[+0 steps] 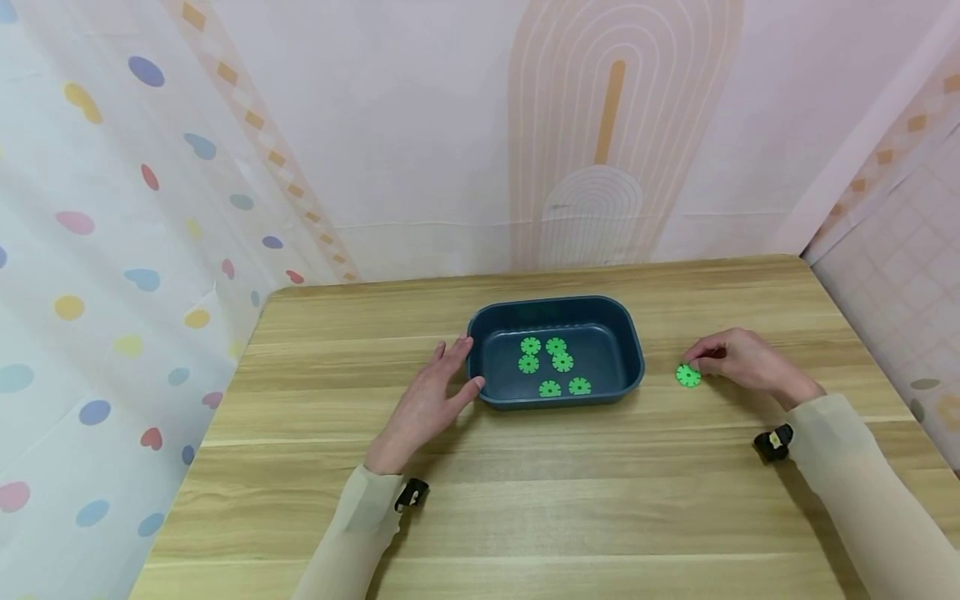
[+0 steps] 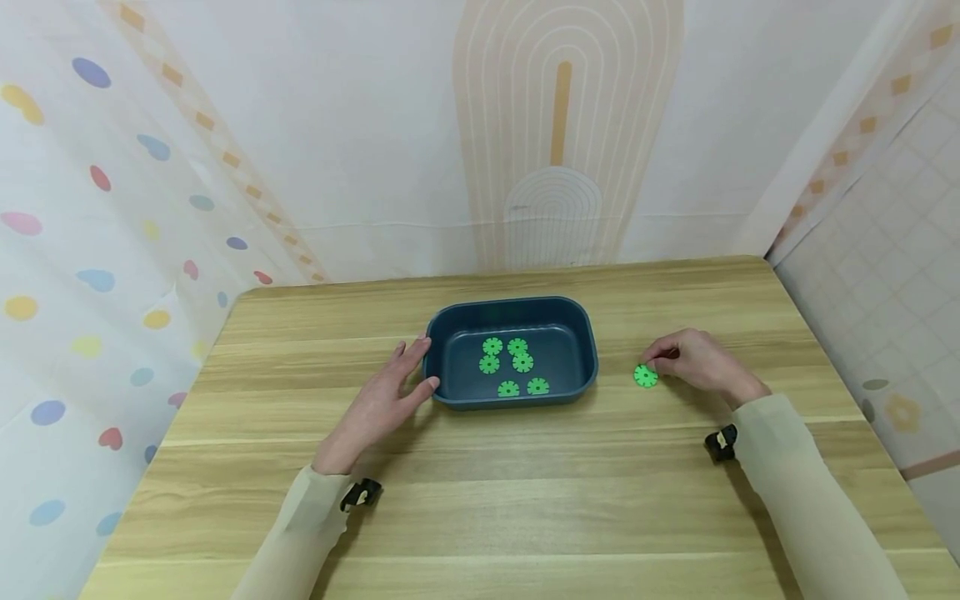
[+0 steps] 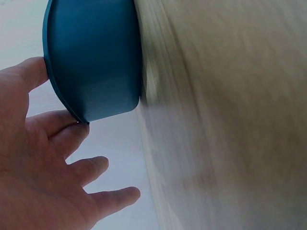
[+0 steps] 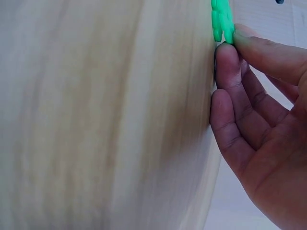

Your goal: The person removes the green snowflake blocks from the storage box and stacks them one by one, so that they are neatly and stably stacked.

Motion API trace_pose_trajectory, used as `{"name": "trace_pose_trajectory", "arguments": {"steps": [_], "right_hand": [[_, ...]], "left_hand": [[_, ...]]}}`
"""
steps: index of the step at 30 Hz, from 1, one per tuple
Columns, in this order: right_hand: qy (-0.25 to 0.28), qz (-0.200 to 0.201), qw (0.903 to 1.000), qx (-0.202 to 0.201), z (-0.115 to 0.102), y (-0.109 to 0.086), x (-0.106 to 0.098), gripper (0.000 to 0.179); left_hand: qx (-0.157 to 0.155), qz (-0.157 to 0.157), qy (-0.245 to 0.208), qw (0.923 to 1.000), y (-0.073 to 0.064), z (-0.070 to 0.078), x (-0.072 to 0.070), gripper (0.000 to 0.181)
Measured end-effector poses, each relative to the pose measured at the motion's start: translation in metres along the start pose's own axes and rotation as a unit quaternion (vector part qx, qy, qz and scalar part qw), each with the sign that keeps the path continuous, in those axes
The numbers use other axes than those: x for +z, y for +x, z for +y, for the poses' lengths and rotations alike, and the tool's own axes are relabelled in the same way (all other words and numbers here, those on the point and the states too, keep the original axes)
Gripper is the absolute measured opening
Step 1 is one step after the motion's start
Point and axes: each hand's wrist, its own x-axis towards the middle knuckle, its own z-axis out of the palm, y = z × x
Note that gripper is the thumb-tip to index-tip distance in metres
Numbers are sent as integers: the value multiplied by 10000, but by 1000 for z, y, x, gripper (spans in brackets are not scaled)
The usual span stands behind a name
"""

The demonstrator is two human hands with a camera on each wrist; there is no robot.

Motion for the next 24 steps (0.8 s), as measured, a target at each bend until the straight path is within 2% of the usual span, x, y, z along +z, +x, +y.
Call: {"name": "trace_pose_trajectory", "arguments": {"steps": [24], "right_hand": [[22, -6, 9999, 132, 2, 0, 0, 15]], "left_hand": [[40, 17, -76, 10000, 0, -2, 1, 70]]}}
